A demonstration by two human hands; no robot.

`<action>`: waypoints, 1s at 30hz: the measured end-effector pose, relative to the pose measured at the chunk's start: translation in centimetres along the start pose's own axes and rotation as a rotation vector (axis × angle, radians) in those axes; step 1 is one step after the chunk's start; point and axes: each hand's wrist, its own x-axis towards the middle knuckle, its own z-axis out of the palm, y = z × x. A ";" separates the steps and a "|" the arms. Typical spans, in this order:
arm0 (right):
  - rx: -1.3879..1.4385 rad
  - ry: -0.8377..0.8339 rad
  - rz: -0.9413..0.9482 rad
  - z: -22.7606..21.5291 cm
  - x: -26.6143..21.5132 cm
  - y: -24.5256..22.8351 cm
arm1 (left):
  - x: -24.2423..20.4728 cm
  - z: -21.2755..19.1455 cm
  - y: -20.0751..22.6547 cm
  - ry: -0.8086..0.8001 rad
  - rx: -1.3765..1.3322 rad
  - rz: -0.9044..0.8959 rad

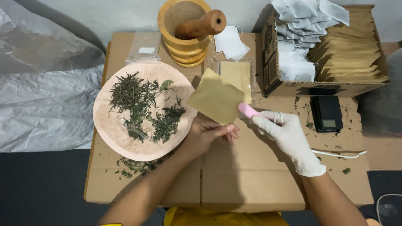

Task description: Sealing individual tea bag pouches using a handheld heat sealer

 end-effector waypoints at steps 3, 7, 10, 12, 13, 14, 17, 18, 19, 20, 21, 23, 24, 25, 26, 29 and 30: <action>-0.003 0.009 0.037 -1.7 2.0 3.2 | -0.1 0.4 0.7 -0.011 0.010 -0.007; 0.025 0.035 0.028 -2.7 2.3 3.3 | -0.2 0.5 0.3 0.004 0.003 -0.012; 0.039 0.072 0.068 -2.0 1.6 1.8 | -0.2 0.3 -0.6 0.019 -0.010 -0.004; 0.032 0.069 0.024 -1.3 0.9 0.4 | -0.1 0.3 -0.6 0.032 -0.034 -0.002; 0.032 0.069 0.023 -1.6 1.6 1.1 | -0.2 0.4 -0.1 0.032 -0.034 -0.001; 0.012 0.125 -0.049 -1.9 2.2 1.8 | -0.3 0.5 0.4 0.030 -0.027 0.008; 0.010 0.196 -0.141 -4.0 3.0 2.1 | -0.7 0.3 0.8 0.039 -0.022 0.013; 0.030 0.200 -0.164 -4.9 3.3 1.8 | -0.7 0.1 0.9 0.060 -0.017 0.011; 0.028 0.204 -0.171 -4.5 3.0 2.0 | -0.2 0.3 0.8 0.056 -0.018 0.019; -0.021 0.126 -0.132 -3.8 2.7 2.4 | -0.2 0.3 0.8 0.082 -0.005 0.019; -0.070 0.049 -0.094 -3.2 2.3 2.7 | -0.2 0.3 0.7 0.108 0.007 0.020; -0.101 -0.022 -0.078 -0.7 -0.2 0.5 | -0.3 0.2 0.6 0.099 0.011 0.003; -0.139 -0.100 -0.064 0.6 -1.3 -0.7 | -0.3 0.2 0.6 0.098 0.011 -0.010; -0.136 -0.100 -0.065 1.0 -1.1 -0.4 | -0.2 0.4 0.9 0.097 0.014 -0.010; -0.140 -0.092 -0.056 1.3 -1.1 0.0 | -0.3 0.7 1.2 0.111 0.026 0.005; -0.136 -0.073 -0.041 1.8 -1.3 -0.2 | -0.5 1.1 1.6 0.125 0.051 0.034; -0.129 -0.062 -0.036 1.9 -1.3 -0.5 | -0.5 1.2 1.7 0.125 0.065 0.051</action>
